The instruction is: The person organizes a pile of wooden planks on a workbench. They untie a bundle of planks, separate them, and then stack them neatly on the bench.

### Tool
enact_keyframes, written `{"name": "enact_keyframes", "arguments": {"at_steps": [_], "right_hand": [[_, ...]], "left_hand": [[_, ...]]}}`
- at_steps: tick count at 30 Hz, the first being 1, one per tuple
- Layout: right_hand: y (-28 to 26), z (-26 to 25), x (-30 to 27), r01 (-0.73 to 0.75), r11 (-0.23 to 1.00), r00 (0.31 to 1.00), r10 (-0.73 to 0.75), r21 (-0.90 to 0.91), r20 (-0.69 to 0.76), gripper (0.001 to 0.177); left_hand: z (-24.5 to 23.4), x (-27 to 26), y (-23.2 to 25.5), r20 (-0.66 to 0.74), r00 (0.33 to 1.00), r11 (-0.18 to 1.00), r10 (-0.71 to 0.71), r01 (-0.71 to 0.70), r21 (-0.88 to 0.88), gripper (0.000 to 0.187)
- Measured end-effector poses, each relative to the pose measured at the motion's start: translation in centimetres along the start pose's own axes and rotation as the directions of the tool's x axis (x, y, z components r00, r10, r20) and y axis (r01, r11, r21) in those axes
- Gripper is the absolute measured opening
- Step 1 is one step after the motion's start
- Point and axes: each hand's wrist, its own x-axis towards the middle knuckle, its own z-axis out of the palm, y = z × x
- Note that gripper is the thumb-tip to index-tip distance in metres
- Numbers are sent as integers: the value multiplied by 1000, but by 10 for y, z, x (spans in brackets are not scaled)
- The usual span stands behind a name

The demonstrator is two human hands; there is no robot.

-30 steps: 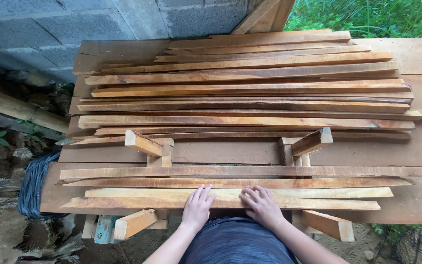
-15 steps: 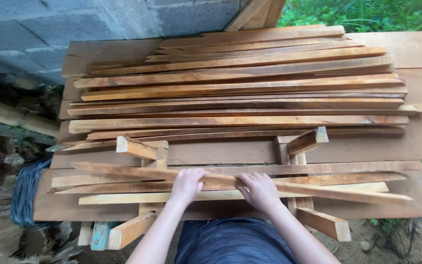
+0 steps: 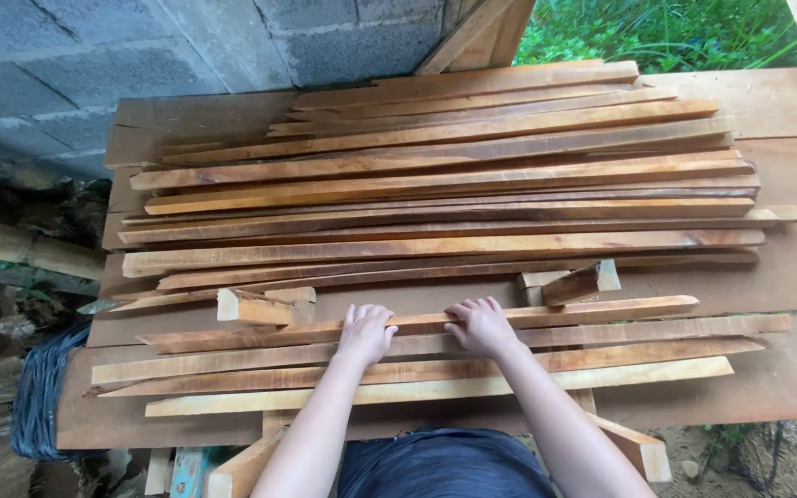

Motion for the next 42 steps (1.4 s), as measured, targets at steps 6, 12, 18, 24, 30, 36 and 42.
{"name": "enact_keyframes", "arguments": {"at_steps": [6, 12, 18, 24, 30, 36, 42], "right_hand": [[-9, 37, -46, -13, 1000, 932, 6, -15, -362, 18], [-29, 36, -83, 101, 987, 862, -148, -122, -485, 54], [-45, 34, -78, -19, 989, 906, -46, -150, -421, 82], [-55, 23, -88, -32, 980, 950, -31, -196, -311, 81], [-50, 29, -104, -29, 989, 972, -6, -144, -233, 78], [-53, 14, -97, -85, 983, 993, 70, -160, -98, 65], [-28, 33, -87, -8, 988, 984, -20, -154, -176, 64]], "left_hand": [[11, -33, 21, 3, 996, 991, -93, 93, -100, 27], [6, -79, 40, -246, 962, 981, 121, -78, 176, 61], [-11, -79, 59, -3, 998, 992, -69, 69, 110, 85], [-11, -92, 62, 88, 990, 986, -111, 98, 136, 91], [-15, -114, 68, 113, 991, 994, -69, 59, 88, 96], [-17, -117, 71, 109, 990, 993, -92, 83, 84, 97], [33, -150, 53, -131, 990, 998, 58, -53, 42, 70]]}}
